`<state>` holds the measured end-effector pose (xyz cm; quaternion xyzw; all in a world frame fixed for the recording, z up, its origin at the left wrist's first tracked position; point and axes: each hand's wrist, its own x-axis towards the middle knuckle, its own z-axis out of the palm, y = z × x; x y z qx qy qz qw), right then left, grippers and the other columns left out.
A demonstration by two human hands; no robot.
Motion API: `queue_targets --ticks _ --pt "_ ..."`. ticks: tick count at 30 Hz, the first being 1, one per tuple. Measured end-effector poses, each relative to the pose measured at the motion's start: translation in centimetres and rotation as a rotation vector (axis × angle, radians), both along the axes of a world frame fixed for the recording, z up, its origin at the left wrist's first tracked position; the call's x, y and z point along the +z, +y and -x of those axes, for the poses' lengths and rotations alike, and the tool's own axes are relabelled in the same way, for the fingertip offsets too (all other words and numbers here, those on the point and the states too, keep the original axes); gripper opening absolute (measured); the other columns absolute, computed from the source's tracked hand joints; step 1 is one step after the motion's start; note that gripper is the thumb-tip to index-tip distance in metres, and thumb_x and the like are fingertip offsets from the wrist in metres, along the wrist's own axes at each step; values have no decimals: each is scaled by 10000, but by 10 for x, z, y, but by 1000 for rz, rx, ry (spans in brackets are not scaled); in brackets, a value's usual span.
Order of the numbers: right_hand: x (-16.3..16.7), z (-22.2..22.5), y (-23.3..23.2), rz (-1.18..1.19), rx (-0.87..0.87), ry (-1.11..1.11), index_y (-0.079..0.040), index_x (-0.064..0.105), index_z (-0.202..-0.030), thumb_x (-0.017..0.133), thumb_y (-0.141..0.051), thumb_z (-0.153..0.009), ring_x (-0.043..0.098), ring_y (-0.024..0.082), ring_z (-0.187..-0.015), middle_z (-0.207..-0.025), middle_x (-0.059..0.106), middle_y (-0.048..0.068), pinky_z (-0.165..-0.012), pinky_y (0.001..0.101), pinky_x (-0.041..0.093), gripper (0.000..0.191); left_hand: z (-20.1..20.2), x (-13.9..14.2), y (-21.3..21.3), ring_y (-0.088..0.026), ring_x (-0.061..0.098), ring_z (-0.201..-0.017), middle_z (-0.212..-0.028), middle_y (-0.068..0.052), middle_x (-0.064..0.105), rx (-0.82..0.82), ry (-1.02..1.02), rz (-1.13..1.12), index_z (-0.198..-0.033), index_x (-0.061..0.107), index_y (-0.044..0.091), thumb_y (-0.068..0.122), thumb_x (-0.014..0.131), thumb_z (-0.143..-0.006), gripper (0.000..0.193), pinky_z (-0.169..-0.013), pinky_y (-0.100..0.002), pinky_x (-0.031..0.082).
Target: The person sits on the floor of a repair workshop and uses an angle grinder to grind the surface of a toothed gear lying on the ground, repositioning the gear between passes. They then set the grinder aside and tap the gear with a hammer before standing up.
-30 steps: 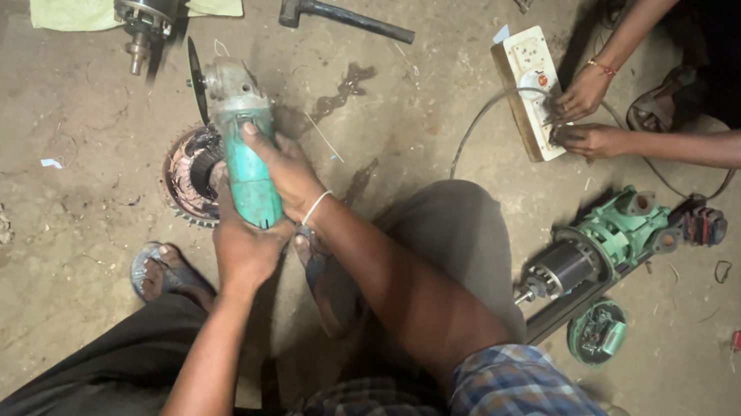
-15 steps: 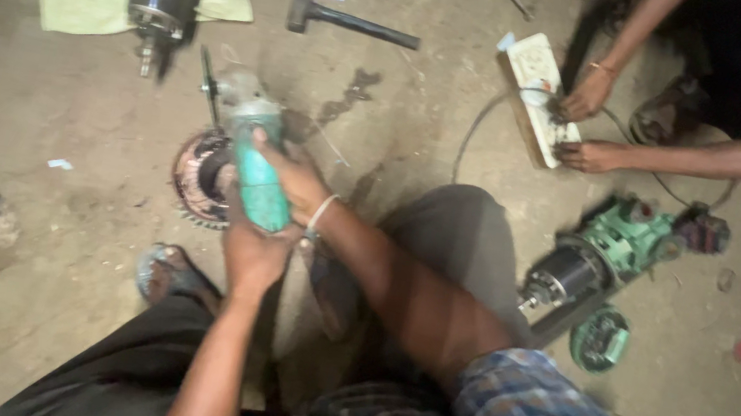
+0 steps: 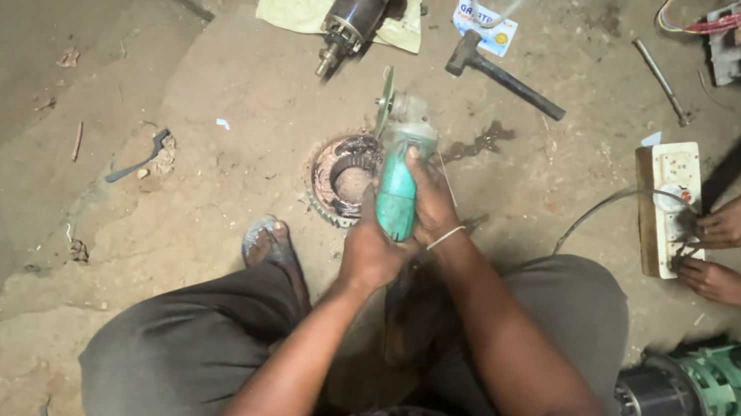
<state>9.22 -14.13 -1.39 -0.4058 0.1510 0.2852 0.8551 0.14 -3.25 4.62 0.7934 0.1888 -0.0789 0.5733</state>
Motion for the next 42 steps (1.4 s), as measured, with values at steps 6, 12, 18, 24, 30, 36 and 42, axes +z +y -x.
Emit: queue_targets --ticks 6,12,18,24,30,36,42 --pt "-1 0 1 116 83 -8 -52 562 -1248 671 -401 -957 739 213 -868 -1008 702 111 -776 374 630 467 -2 6 2 -408 738 -984 -1066 -267 732 -1 126 -31 -1577 239 50 262 857 -696 1096 -843 -443 590" --pt "3 3 7 153 -33 36 -11 567 -1209 624 -457 -997 731 254 -803 -939 690 133 -746 394 636 497 -1 12 2 -437 722 -972 -1078 -268 719 -37 118 -94 -1575 236 55 292 874 -708 1102 -835 -469 581" --pt "8 3 8 146 -44 2 -26 590 -1171 619 -453 -986 721 244 -775 -912 693 127 -724 379 627 466 -2 15 2 -444 722 -965 -1058 -267 725 -53 163 -108 -1593 226 72 307 858 -723 1101 -843 -470 579" --pt "-1 1 3 65 30 5 -45 601 -1199 654 -412 -1017 693 187 -819 -969 686 83 -754 356 604 413 -2 12 2 -447 720 -963 -1055 -275 718 -22 149 -125 -1540 257 44 308 874 -698 1077 -827 -481 581" --pt "0 1 4 53 -24 86 -33 635 -1139 637 -503 -984 692 205 -765 -912 694 99 -705 355 603 496 2 8 -3 -467 711 -955 -1043 -274 726 -33 131 -147 -1553 294 88 290 850 -703 1036 -837 -509 571" --pt "8 -2 4 64 3 22 -52 594 -1161 630 -491 -981 697 209 -811 -933 682 91 -747 366 609 477 -1 5 -2 -477 697 -965 -1052 -276 718 -45 100 -170 -1537 306 96 297 872 -711 1021 -840 -522 560" --pt "4 0 4 60 71 15 -36 570 -1238 641 -432 -1004 701 212 -869 -997 691 106 -796 369 607 465 0 1 2 -458 707 -962 -1046 -264 724 -40 163 -176 -1537 307 102 270 863 -696 1022 -855 -503 568"
